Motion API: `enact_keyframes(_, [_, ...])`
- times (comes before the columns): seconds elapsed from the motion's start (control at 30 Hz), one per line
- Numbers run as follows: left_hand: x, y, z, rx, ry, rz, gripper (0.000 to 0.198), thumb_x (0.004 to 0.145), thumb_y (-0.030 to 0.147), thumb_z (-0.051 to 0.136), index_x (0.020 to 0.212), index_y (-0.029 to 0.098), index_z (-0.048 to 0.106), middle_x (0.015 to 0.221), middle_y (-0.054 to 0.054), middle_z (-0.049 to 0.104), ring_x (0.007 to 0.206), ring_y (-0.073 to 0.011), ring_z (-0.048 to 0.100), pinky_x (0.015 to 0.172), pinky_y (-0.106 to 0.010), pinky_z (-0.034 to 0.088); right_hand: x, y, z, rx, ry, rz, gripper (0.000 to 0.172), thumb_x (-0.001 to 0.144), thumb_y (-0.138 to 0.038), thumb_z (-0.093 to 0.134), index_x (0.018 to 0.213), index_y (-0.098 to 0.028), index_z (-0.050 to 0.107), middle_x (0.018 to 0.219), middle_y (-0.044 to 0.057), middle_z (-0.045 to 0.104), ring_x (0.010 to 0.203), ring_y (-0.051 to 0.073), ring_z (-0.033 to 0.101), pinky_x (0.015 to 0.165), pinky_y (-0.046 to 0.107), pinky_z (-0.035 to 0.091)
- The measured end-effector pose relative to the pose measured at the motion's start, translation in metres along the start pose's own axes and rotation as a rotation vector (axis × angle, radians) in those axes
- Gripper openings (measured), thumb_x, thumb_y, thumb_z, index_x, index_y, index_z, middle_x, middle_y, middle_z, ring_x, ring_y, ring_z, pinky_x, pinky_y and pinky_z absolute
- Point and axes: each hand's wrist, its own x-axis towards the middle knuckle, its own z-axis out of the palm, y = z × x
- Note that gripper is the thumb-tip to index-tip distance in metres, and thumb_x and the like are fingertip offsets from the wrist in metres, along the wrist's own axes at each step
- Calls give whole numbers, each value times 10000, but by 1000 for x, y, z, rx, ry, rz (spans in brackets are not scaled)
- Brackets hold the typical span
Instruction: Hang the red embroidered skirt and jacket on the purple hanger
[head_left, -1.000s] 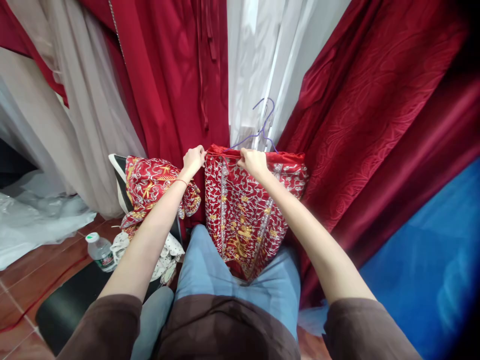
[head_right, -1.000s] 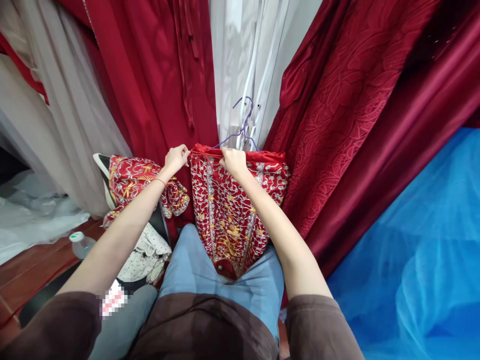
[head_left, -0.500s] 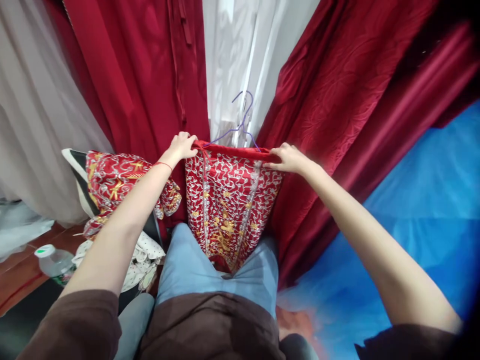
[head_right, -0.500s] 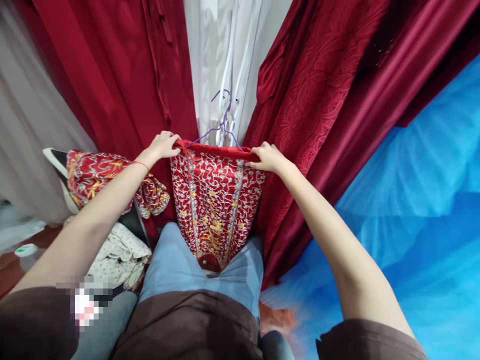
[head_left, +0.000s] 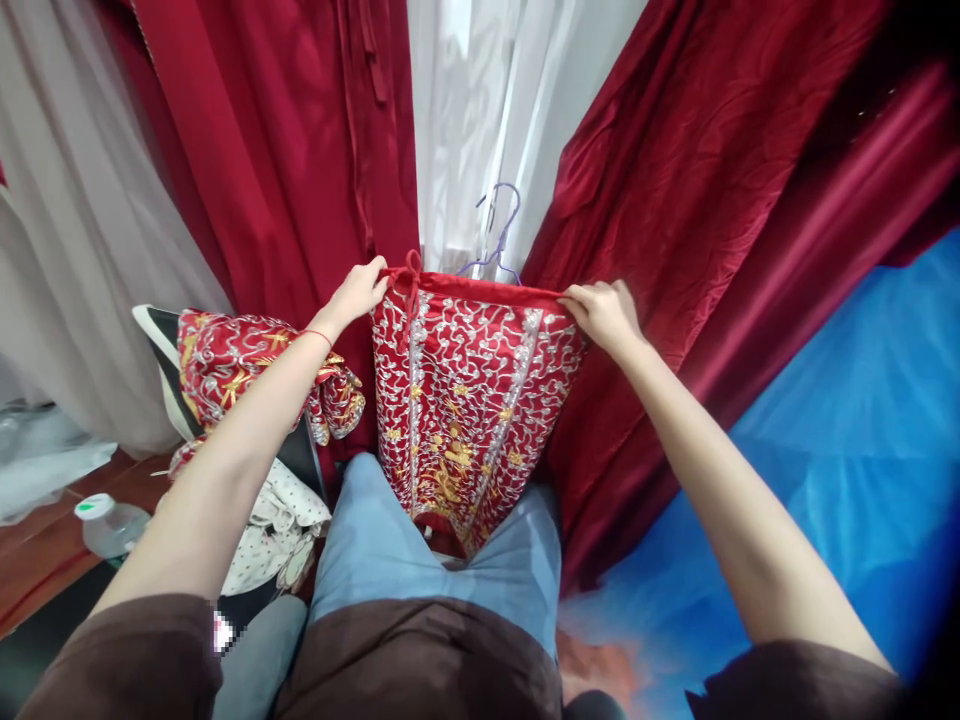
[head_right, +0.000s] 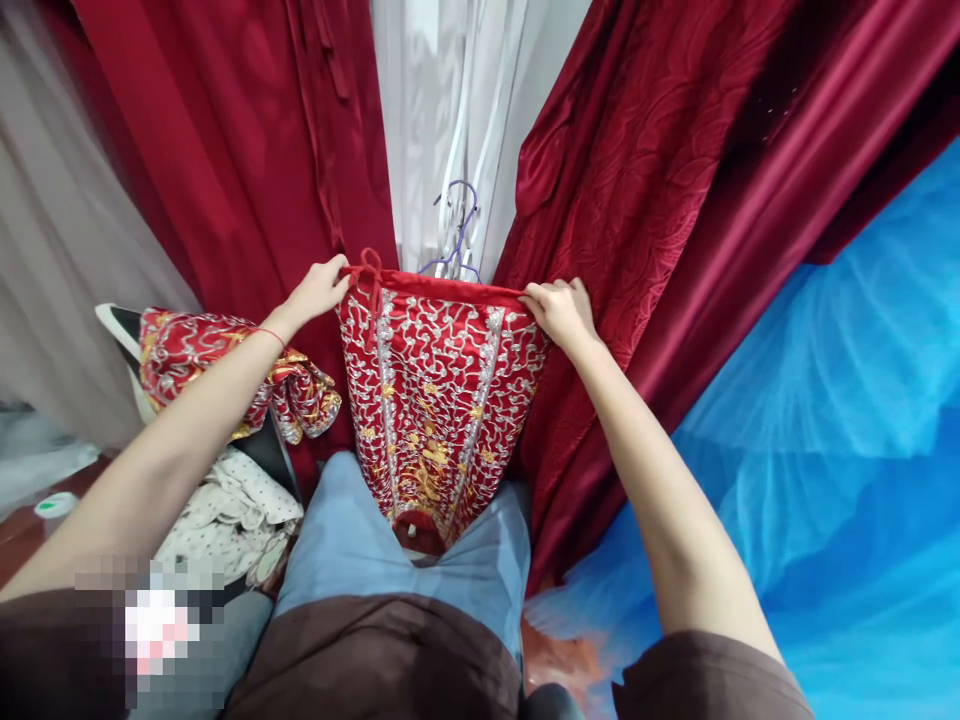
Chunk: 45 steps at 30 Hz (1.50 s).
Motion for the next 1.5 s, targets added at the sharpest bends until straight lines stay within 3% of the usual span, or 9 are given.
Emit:
enact_keyframes(0.17, [-5,-2,6,-216,-175,5,186,853,363,582,878,179,572,720,-5,588,649,-147,523,677,-268,405,-5,-11,3,-29,-217,-3,303,947,-337,429,1090,-211,663,1079,117,737,922,270,641,810,381,400])
enact_keyframes(0.37, [-27,-26,-21,-266,-228,-81,627,745,389,724,1289,162,509,935,-76,703,853,-201,653,802,-291,476,-24,-45,10,71,-25,141,476,910,-322,449,1323,-91,504,1198,240,624,908,322,647,666,378,455])
enact_keyframes(0.53, [-64,-69,-73,165,-514,-425,420,626,583,777,797,202,727,861,-94,755,831,-271,682,784,-325,476,-25,-85,16,153,133,137,458,937,-343,378,1291,-84,509,1225,269,548,908,328,630,622,381,471])
enact_keyframes(0.77, [-100,-70,-65,273,-262,-384,434,814,607,556,859,260,814,1006,-84,784,987,-311,696,878,-357,461,-18,-243,5,352,158,-314,351,958,-322,419,1173,-97,581,1182,240,590,985,309,590,791,409,494])
enact_keyframes(0.9, [-101,-65,-55,364,-232,-397,464,872,538,476,892,220,813,1032,-117,779,1030,-320,698,869,-357,469,-15,-355,-2,331,343,-635,376,975,-285,469,1304,-112,523,1356,237,547,1158,336,543,913,455,454])
enact_keyframes(1.0, [-102,-64,-59,275,-214,-440,573,897,594,421,870,161,795,996,-145,778,1000,-310,706,860,-348,480,-2,-401,6,265,409,-685,344,1001,-140,355,1300,-132,527,1418,226,526,1272,320,488,996,507,398])
enact_keyframes(1.2, [-94,-55,-96,-414,-297,-375,827,934,712,133,1095,136,705,1216,-157,718,1114,-223,676,958,-310,491,36,-398,11,336,243,-828,337,1029,-158,297,1179,-164,599,1160,155,680,1090,255,589,932,421,423])
enact_keyframes(1.37, [-78,-5,-141,-252,-357,-337,794,907,742,239,1317,167,602,1351,-114,639,1284,-255,561,1029,-330,428,65,-369,-22,528,66,-272,335,1002,-235,359,1228,-103,569,1047,178,706,934,272,653,838,373,446])
enact_keyframes(1.5, [-80,34,-167,86,-361,-224,941,766,746,570,1483,155,418,1308,-135,629,1254,-313,556,992,-337,432,80,-324,-35,678,46,147,379,987,-331,357,1190,-126,604,1049,175,707,955,299,653,807,370,460])
